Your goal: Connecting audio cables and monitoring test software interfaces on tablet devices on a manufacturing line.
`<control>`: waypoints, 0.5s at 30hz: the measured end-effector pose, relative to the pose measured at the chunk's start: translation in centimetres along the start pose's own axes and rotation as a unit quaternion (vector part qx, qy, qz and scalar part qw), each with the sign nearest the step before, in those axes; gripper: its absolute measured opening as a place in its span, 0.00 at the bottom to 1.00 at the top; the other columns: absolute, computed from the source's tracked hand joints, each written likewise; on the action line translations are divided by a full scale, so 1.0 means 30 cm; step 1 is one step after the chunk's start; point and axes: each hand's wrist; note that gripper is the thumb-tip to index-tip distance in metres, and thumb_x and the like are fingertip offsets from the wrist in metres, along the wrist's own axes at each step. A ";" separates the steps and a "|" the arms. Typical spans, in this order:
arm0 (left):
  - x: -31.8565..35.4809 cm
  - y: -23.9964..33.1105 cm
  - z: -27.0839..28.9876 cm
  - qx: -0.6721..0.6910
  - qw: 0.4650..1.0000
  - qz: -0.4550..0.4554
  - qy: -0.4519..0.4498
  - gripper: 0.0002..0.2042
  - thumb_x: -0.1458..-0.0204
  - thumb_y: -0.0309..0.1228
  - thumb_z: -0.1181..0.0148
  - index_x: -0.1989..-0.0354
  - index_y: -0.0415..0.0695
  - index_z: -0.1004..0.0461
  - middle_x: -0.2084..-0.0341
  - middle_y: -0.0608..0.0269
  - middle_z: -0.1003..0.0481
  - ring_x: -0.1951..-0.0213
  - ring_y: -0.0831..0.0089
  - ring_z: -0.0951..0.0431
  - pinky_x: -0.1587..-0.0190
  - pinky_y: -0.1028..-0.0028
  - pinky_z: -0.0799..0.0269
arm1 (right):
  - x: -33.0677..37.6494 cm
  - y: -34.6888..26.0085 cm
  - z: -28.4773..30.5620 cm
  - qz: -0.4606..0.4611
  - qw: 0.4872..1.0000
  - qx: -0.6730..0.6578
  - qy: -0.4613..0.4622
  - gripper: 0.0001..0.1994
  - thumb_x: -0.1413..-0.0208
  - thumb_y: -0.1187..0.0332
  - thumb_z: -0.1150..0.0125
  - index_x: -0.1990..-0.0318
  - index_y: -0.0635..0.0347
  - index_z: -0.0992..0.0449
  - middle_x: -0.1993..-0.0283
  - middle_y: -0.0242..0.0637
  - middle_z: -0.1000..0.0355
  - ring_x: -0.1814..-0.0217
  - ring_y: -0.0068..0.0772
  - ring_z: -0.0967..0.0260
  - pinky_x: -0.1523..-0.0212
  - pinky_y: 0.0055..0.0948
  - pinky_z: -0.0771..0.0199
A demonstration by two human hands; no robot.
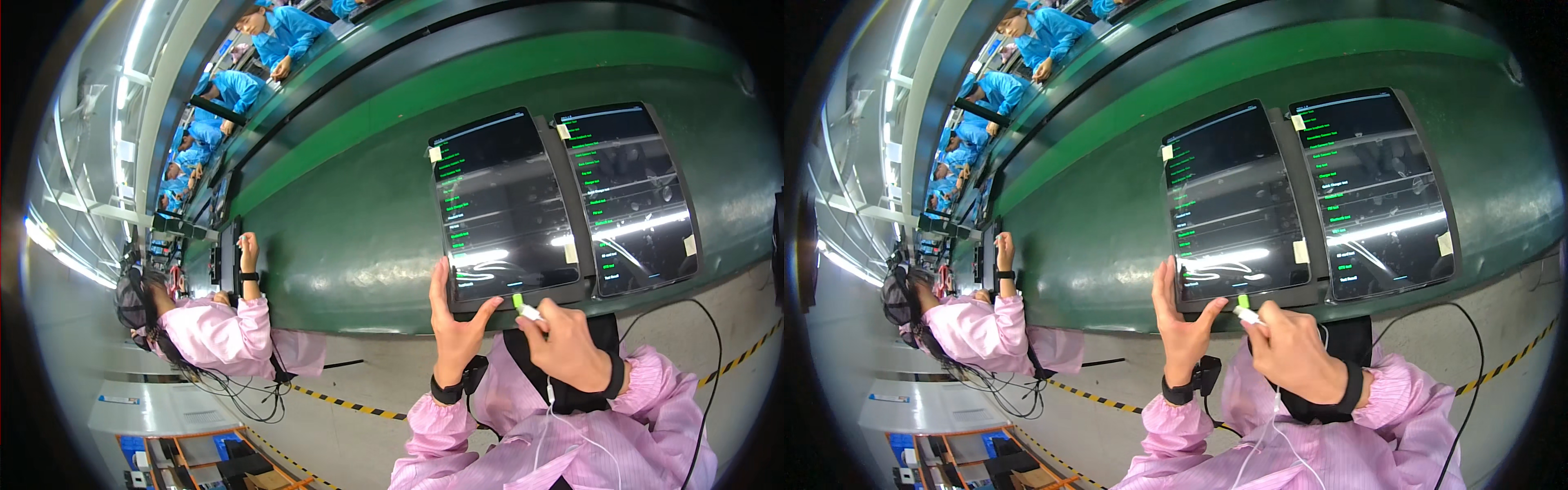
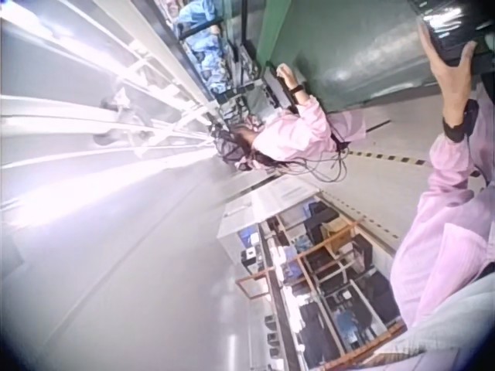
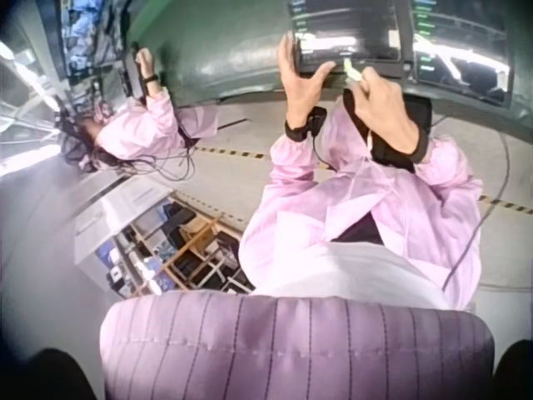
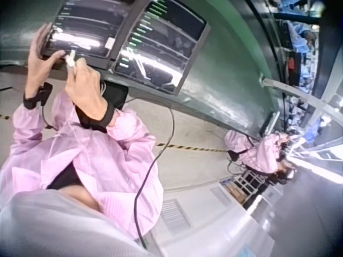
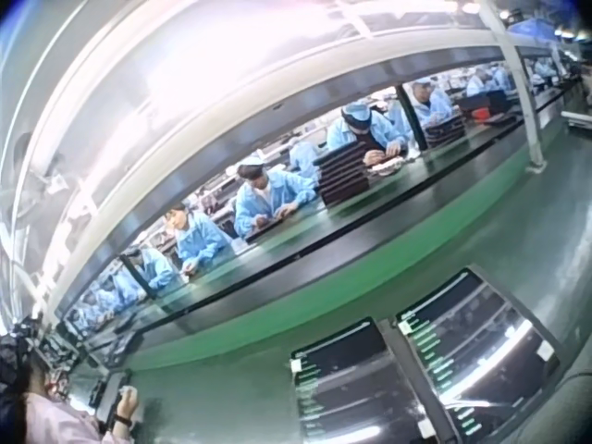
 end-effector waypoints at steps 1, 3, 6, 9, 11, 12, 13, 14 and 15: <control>0.003 -0.004 0.000 -0.033 0.999 -0.030 -0.002 0.46 0.66 0.23 0.29 0.38 0.35 0.56 0.40 0.45 0.47 0.39 0.61 0.45 0.38 0.68 0.49 | 0.013 0.018 -0.006 -0.027 0.999 -0.036 0.016 0.13 0.53 0.75 0.41 0.80 0.65 0.41 0.87 0.46 0.39 0.86 0.50 0.38 0.85 0.37 0.41; 0.001 -0.003 0.001 -0.065 0.996 -0.060 -0.006 0.46 0.65 0.24 0.29 0.38 0.34 0.56 0.40 0.45 0.47 0.39 0.60 0.44 0.38 0.68 0.49 | 0.027 0.017 -0.007 -0.029 0.998 -0.048 0.041 0.14 0.53 0.75 0.40 0.80 0.65 0.42 0.87 0.46 0.39 0.86 0.49 0.39 0.85 0.37 0.42; -0.013 0.016 0.008 -0.040 0.997 -0.047 -0.052 0.49 0.66 0.26 0.28 0.38 0.33 0.58 0.39 0.45 0.48 0.38 0.59 0.45 0.40 0.68 0.46 | 0.049 0.029 -0.014 -0.021 0.998 -0.047 0.024 0.13 0.55 0.77 0.41 0.81 0.65 0.42 0.85 0.46 0.38 0.86 0.49 0.39 0.85 0.37 0.42; -0.008 0.003 0.004 -0.021 0.998 -0.027 -0.054 0.50 0.67 0.26 0.28 0.37 0.34 0.59 0.38 0.45 0.51 0.38 0.61 0.46 0.40 0.69 0.46 | 0.050 0.026 -0.017 0.028 1.000 -0.012 0.006 0.16 0.55 0.77 0.39 0.82 0.63 0.43 0.86 0.44 0.36 0.86 0.43 0.36 0.86 0.32 0.42; -0.006 0.020 0.007 -0.002 0.998 -0.005 -0.059 0.51 0.67 0.26 0.28 0.37 0.34 0.60 0.37 0.46 0.52 0.38 0.62 0.46 0.40 0.69 0.46 | 0.043 0.014 -0.020 0.034 0.999 -0.022 0.029 0.16 0.56 0.77 0.38 0.83 0.63 0.43 0.87 0.43 0.40 0.88 0.43 0.40 0.87 0.32 0.45; -0.008 0.029 0.012 0.016 0.998 0.019 -0.061 0.51 0.67 0.26 0.28 0.37 0.34 0.60 0.37 0.46 0.54 0.38 0.62 0.46 0.40 0.69 0.46 | 0.047 0.017 -0.026 0.045 0.998 -0.024 0.023 0.16 0.56 0.77 0.39 0.83 0.63 0.43 0.87 0.43 0.41 0.88 0.43 0.40 0.87 0.33 0.46; -0.010 0.035 0.017 0.016 0.998 0.017 -0.064 0.51 0.67 0.26 0.28 0.37 0.34 0.60 0.37 0.46 0.54 0.38 0.62 0.46 0.40 0.69 0.46 | 0.050 0.021 -0.031 0.057 0.998 -0.027 0.015 0.15 0.57 0.77 0.39 0.84 0.63 0.43 0.88 0.42 0.41 0.88 0.43 0.41 0.87 0.33 0.46; -0.013 0.040 0.022 0.009 0.997 0.016 -0.074 0.51 0.68 0.25 0.28 0.37 0.35 0.60 0.37 0.47 0.53 0.39 0.63 0.46 0.40 0.69 0.46 | 0.054 0.027 -0.032 0.054 0.997 -0.047 0.011 0.14 0.58 0.79 0.41 0.84 0.63 0.42 0.88 0.41 0.42 0.89 0.41 0.43 0.87 0.34 0.47; -0.015 0.042 0.025 0.002 0.996 0.014 -0.084 0.51 0.68 0.25 0.28 0.36 0.35 0.60 0.37 0.48 0.53 0.39 0.63 0.45 0.40 0.69 0.46 | 0.055 0.030 -0.027 0.054 0.997 -0.047 0.014 0.14 0.58 0.79 0.41 0.84 0.63 0.42 0.88 0.41 0.42 0.89 0.41 0.43 0.87 0.34 0.47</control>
Point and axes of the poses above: each hand's wrist, its own x-axis away from the middle knuckle, its own z-axis out of the back of the hand, y = z × x
